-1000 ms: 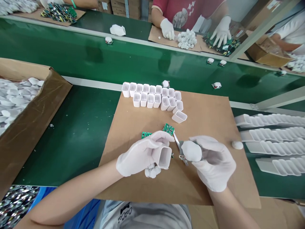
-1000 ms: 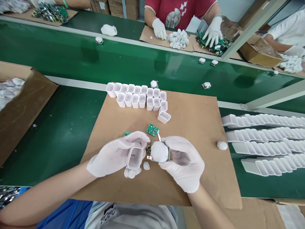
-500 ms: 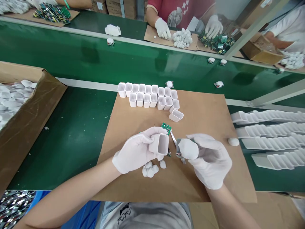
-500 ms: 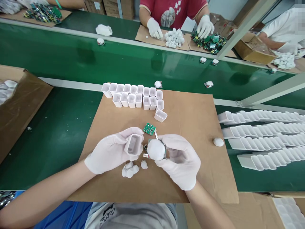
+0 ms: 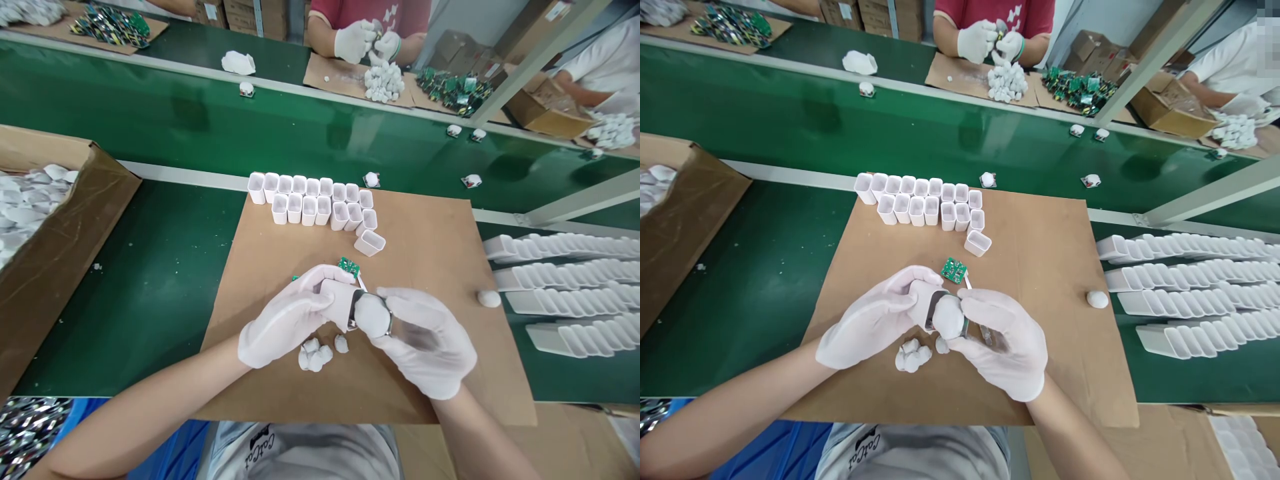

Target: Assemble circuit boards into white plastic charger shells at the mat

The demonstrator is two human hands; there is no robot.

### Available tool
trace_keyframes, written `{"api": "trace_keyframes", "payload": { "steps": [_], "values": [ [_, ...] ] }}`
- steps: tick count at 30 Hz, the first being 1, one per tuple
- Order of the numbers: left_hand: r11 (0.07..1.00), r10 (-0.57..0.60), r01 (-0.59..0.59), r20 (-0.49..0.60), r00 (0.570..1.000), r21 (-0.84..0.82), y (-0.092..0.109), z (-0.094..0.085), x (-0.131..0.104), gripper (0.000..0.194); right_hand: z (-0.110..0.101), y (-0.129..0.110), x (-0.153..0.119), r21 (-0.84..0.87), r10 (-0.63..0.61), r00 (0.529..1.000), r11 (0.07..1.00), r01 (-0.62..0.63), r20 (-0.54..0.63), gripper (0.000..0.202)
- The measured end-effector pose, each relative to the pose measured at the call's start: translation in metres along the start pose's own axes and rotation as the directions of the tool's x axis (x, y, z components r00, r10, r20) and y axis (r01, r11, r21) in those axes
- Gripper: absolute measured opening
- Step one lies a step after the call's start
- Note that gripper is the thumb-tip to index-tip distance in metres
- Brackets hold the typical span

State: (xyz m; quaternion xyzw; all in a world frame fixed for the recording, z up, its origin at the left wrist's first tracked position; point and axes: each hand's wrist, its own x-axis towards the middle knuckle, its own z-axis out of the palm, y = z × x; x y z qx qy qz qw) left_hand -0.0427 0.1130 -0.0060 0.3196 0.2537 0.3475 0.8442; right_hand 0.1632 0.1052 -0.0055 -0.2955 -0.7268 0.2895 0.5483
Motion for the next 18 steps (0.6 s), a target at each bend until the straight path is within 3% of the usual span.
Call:
{"api": "trace_keyframes", "payload": {
  "steps": [8,12,18],
  "values": [
    [0.999,-0.002,0.003,-0.025,1.000,0.041,0.000,0.002,-0.001,0.028,-0.005,0.007,-0.010,-0.186,0.009,0.998,0.983,0.004,0.069,0.057],
    [0.997,0.036,-0.033,-0.038,0.999,0.067,0.000,0.004,-0.001,0.028,-0.004,0.009,-0.012,-0.274,-0.006,0.998,0.961,0.024,0.067,0.054],
    [0.997,0.004,0.000,-0.055,0.998,0.071,0.001,0.007,-0.002,0.028,-0.005,0.008,-0.010,-0.327,-0.022,0.997,0.944,0.046,0.076,0.050]
  ]
}}
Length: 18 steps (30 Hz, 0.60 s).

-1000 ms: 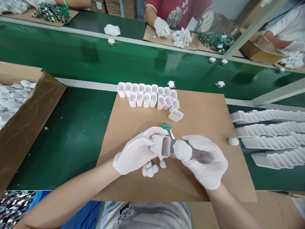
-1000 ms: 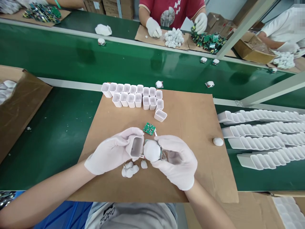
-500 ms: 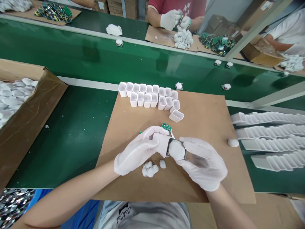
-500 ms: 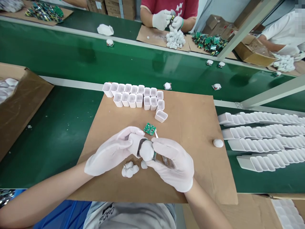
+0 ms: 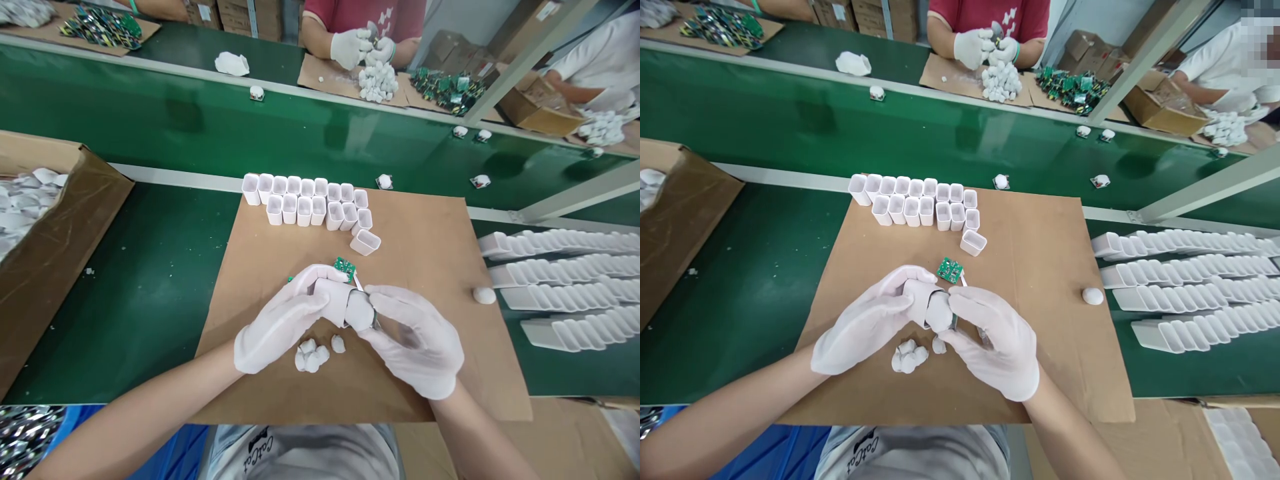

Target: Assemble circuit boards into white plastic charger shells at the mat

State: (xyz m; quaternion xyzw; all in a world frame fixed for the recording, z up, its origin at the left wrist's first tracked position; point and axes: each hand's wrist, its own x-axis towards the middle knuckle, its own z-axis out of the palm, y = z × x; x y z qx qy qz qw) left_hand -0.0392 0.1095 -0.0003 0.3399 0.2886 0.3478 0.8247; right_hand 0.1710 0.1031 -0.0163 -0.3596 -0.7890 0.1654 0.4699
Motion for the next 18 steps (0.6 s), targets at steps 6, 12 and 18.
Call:
{"api": "trace_keyframes", "payload": {
  "steps": [6,12,18],
  "values": [
    [0.997,0.032,-0.038,-0.083,0.996,-0.070,-0.004,-0.008,0.003,0.022,0.002,-0.004,0.006,0.225,0.077,0.996,0.972,-0.063,-0.053,0.048],
    [0.985,-0.122,0.145,-0.203,0.971,0.098,0.003,0.001,0.001,0.042,0.007,-0.004,0.005,0.335,0.131,0.991,0.935,-0.113,-0.031,0.046],
    [0.941,-0.188,0.217,-0.133,0.973,0.261,0.000,0.014,0.000,0.048,0.009,0.004,-0.007,0.231,0.128,0.992,0.964,-0.128,0.018,0.055]
  ]
}}
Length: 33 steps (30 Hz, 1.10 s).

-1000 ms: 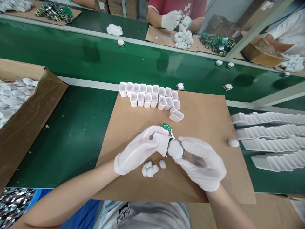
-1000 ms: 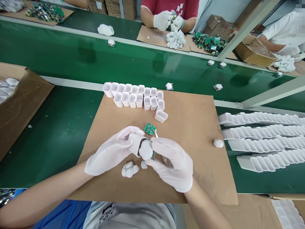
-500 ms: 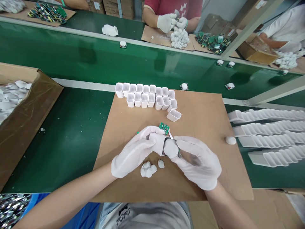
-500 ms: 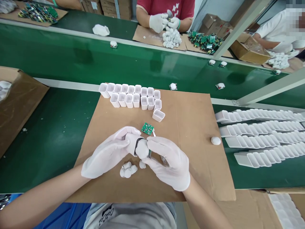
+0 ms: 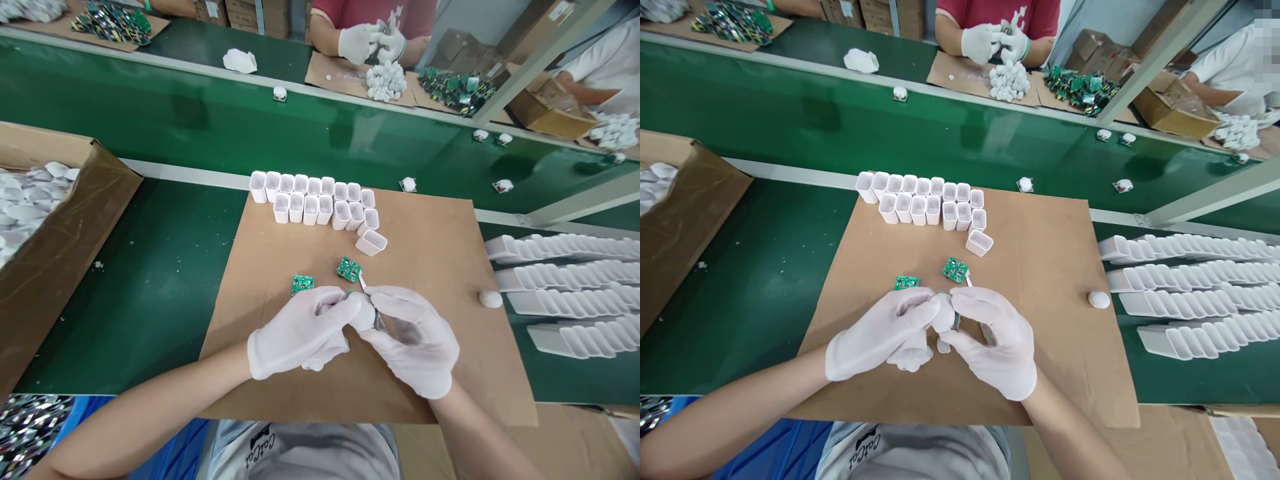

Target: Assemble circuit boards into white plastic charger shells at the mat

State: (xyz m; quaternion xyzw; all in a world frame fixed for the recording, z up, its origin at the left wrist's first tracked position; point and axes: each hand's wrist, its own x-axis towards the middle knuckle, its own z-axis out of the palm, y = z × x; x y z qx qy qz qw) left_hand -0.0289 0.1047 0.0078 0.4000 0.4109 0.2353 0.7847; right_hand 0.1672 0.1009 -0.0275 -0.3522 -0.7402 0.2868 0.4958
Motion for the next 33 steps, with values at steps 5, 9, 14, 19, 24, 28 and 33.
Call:
{"api": "trace_keyframes", "payload": {
  "steps": [5,9,14,19,24,28,33],
  "values": [
    [0.994,0.091,-0.089,0.032,0.995,-0.063,-0.010,-0.003,0.001,0.048,0.003,0.000,0.002,0.053,0.003,1.000,0.999,-0.003,-0.003,0.055],
    [0.995,0.059,-0.056,0.043,0.997,-0.082,-0.008,-0.003,0.000,0.049,0.003,0.000,0.002,0.001,0.000,1.000,1.000,0.000,0.003,0.054],
    [0.994,0.068,-0.059,0.099,0.993,-0.096,-0.005,-0.003,0.001,0.048,0.002,0.000,0.000,-0.065,-0.009,1.000,0.998,0.011,0.025,0.052],
    [0.998,-0.014,0.018,0.057,0.998,-0.066,-0.008,-0.002,0.003,0.046,0.002,-0.003,0.003,-0.176,-0.091,0.994,0.979,0.100,0.063,0.048],
    [0.998,-0.057,0.058,0.071,0.996,-0.016,-0.002,0.000,0.005,0.045,0.005,-0.004,0.005,-0.157,-0.089,0.994,0.983,0.099,0.066,0.050],
    [0.995,-0.096,0.099,0.106,0.990,-0.020,0.003,0.001,0.004,0.042,0.005,-0.005,0.004,-0.081,-0.043,0.998,0.996,0.046,0.040,0.050],
    [0.984,-0.125,0.123,0.002,0.992,0.129,0.003,0.005,0.004,0.026,0.005,-0.006,0.002,-0.017,0.009,1.000,1.000,-0.008,0.015,0.043]
  ]
}}
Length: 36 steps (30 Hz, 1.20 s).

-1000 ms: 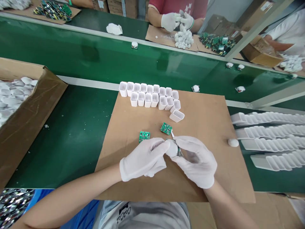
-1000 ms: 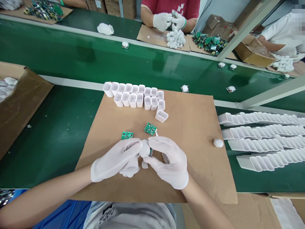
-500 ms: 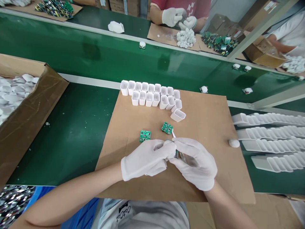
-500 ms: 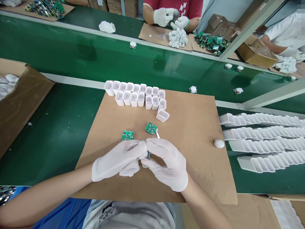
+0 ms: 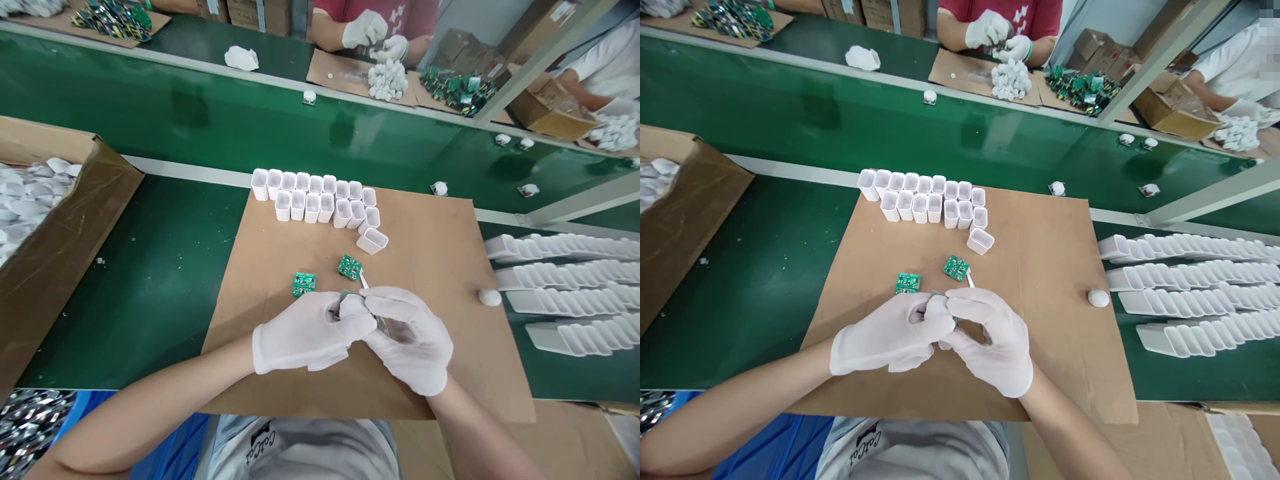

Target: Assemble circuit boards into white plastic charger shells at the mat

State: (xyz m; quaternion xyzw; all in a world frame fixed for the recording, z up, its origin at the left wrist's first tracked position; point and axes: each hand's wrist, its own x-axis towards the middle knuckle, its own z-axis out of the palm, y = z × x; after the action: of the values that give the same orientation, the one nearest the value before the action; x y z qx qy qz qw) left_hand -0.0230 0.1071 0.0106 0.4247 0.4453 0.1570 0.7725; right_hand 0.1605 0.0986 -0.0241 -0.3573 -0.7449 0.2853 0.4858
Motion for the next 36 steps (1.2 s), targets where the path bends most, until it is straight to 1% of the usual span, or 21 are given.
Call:
{"api": "trace_keyframes", "payload": {
  "steps": [1,2,4,5,6,7,9,10,11,12,14,16,18,20,23,25,29,31,36],
  "values": [
    [1.000,0.002,-0.002,-0.021,1.000,0.006,0.000,0.000,0.000,0.025,0.001,-0.001,0.000,0.012,0.007,1.000,1.000,-0.007,-0.002,0.042],
    [1.000,0.018,-0.018,-0.007,1.000,-0.010,-0.001,-0.001,-0.001,0.027,0.001,-0.002,0.001,0.039,0.019,1.000,0.999,-0.019,-0.005,0.040],
    [0.991,0.098,-0.091,0.069,0.993,-0.101,-0.002,-0.005,-0.002,0.039,0.002,-0.004,0.003,0.148,0.076,0.997,0.986,-0.072,-0.022,0.035],
    [0.981,0.131,-0.116,0.088,0.987,-0.156,-0.003,-0.008,-0.003,0.047,0.002,-0.005,0.005,0.222,0.134,0.990,0.967,-0.123,-0.033,0.033],
    [0.969,0.151,-0.133,0.072,0.986,-0.207,-0.004,-0.012,-0.003,0.054,0.001,-0.005,0.007,0.301,0.211,0.977,0.934,-0.191,-0.033,0.030],
    [0.958,0.152,-0.141,0.024,0.988,-0.249,-0.005,-0.016,-0.002,0.060,-0.001,-0.005,0.010,0.374,0.294,0.956,0.888,-0.268,-0.015,0.028],
    [0.933,0.120,-0.147,-0.103,0.987,-0.328,-0.006,-0.023,0.001,0.065,-0.004,-0.004,0.015,0.469,0.423,0.903,0.784,-0.406,0.074,0.033],
    [0.915,0.114,-0.162,-0.148,0.982,-0.371,-0.007,-0.025,0.003,0.063,-0.006,-0.004,0.017,0.487,0.457,0.881,0.745,-0.456,0.125,0.037],
    [0.893,0.128,-0.190,-0.176,0.976,-0.408,-0.007,-0.026,0.005,0.061,-0.007,-0.004,0.018,0.494,0.477,0.864,0.719,-0.489,0.161,0.039],
    [0.873,0.147,-0.215,-0.184,0.972,-0.438,-0.007,-0.026,0.008,0.058,-0.008,-0.004,0.019,0.495,0.487,0.856,0.709,-0.503,0.171,0.039],
    [0.848,0.199,-0.263,-0.184,0.963,-0.460,-0.006,-0.023,0.011,0.055,-0.007,-0.007,0.018,0.494,0.490,0.863,0.724,-0.481,0.122,0.031],
    [0.850,0.245,-0.305,-0.191,0.951,-0.429,-0.006,-0.020,0.011,0.054,-0.005,-0.010,0.015,0.459,0.453,0.891,0.787,-0.411,0.022,0.028],
    [0.863,0.248,-0.315,-0.212,0.945,-0.396,-0.006,-0.016,0.010,0.053,-0.002,-0.012,0.010,0.387,0.358,0.932,0.868,-0.312,-0.051,0.035],
    [0.887,0.212,-0.268,-0.183,0.960,-0.376,-0.008,-0.014,0.009,0.052,0.000,-0.012,0.006,0.305,0.250,0.965,0.928,-0.215,-0.080,0.041],
    [0.922,0.138,-0.154,-0.069,0.988,-0.355,-0.010,-0.013,0.007,0.054,0.001,-0.009,0.003,0.186,0.142,0.987,0.974,-0.127,-0.070,0.046],
    [0.933,0.130,-0.135,-0.038,0.991,-0.332,-0.011,-0.013,0.005,0.054,0.000,-0.008,0.001,0.089,0.098,0.993,0.992,-0.092,-0.066,0.047],
    [0.940,0.177,-0.184,-0.048,0.983,-0.286,-0.011,-0.014,0.004,0.050,0.000,-0.006,-0.002,-0.090,0.035,0.998,0.995,-0.039,-0.047,0.044],
    [0.940,0.193,-0.198,-0.048,0.980,-0.276,-0.012,-0.014,0.004,0.049,0.000,-0.006,-0.002,-0.143,0.006,0.999,0.990,-0.011,-0.036,0.044],
    [0.934,0.229,-0.232,-0.043,0.973,-0.272,-0.015,-0.015,0.004,0.047,0.001,-0.007,-0.001,-0.251,-0.152,0.988,0.958,0.137,-0.040,0.051]
  ]
}}
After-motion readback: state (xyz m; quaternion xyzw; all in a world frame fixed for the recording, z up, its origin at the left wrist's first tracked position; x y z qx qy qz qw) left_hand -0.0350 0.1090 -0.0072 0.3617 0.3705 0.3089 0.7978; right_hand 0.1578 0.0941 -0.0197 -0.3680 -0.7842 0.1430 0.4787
